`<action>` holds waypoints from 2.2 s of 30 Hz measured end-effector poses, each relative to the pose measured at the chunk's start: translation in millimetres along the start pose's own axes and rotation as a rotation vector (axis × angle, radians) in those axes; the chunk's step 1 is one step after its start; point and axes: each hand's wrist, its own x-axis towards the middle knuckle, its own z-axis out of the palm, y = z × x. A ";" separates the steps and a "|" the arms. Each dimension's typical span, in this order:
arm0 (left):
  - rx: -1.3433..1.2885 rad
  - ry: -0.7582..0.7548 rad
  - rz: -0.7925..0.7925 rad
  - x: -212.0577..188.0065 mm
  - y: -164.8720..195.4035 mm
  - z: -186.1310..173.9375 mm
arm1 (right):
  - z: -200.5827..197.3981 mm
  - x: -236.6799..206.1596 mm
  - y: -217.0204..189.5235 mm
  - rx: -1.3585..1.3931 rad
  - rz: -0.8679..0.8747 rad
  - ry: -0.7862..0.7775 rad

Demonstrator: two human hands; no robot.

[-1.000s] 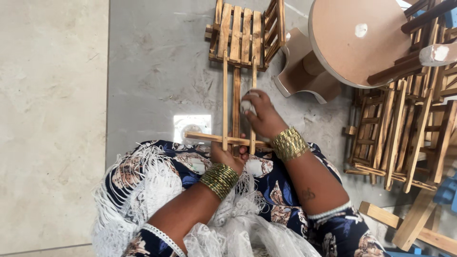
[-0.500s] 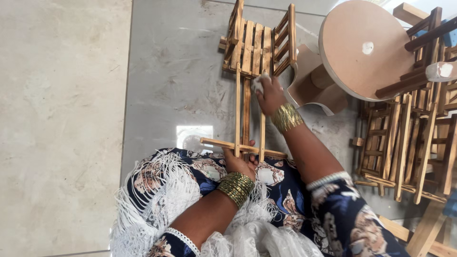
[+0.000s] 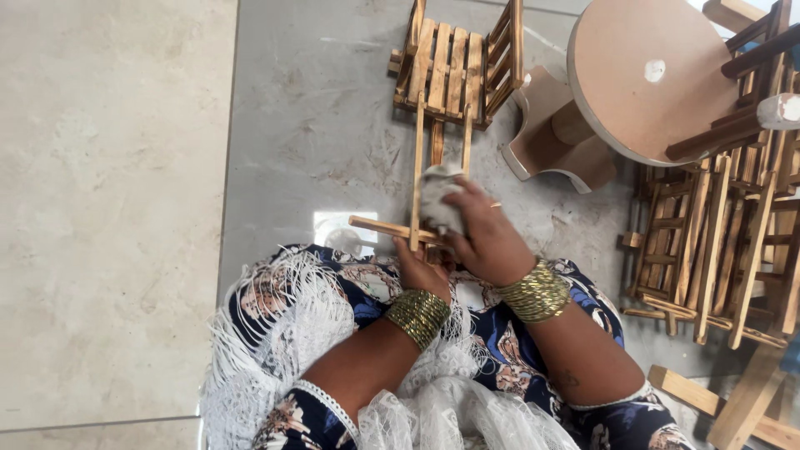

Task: The person sits on the floor and wipes small wooden chair frames with a cloth, turning and repositioning each chair to clean the slats, rungs and legs, then sets the wiped chair aside and picks up the next one.

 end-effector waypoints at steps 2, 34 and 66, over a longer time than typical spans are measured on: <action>-0.083 0.006 -0.071 -2.8 3.7 1.7 | 11.9 13.2 -3.2 -0.037 -0.078 -0.126; 0.174 0.032 -0.134 17.4 -19.0 -9.1 | 34.9 19.1 29.7 -0.214 0.065 -0.426; 0.196 -0.235 -0.066 7.2 28.5 26.0 | -8.9 -53.2 67.7 -0.113 0.240 -0.133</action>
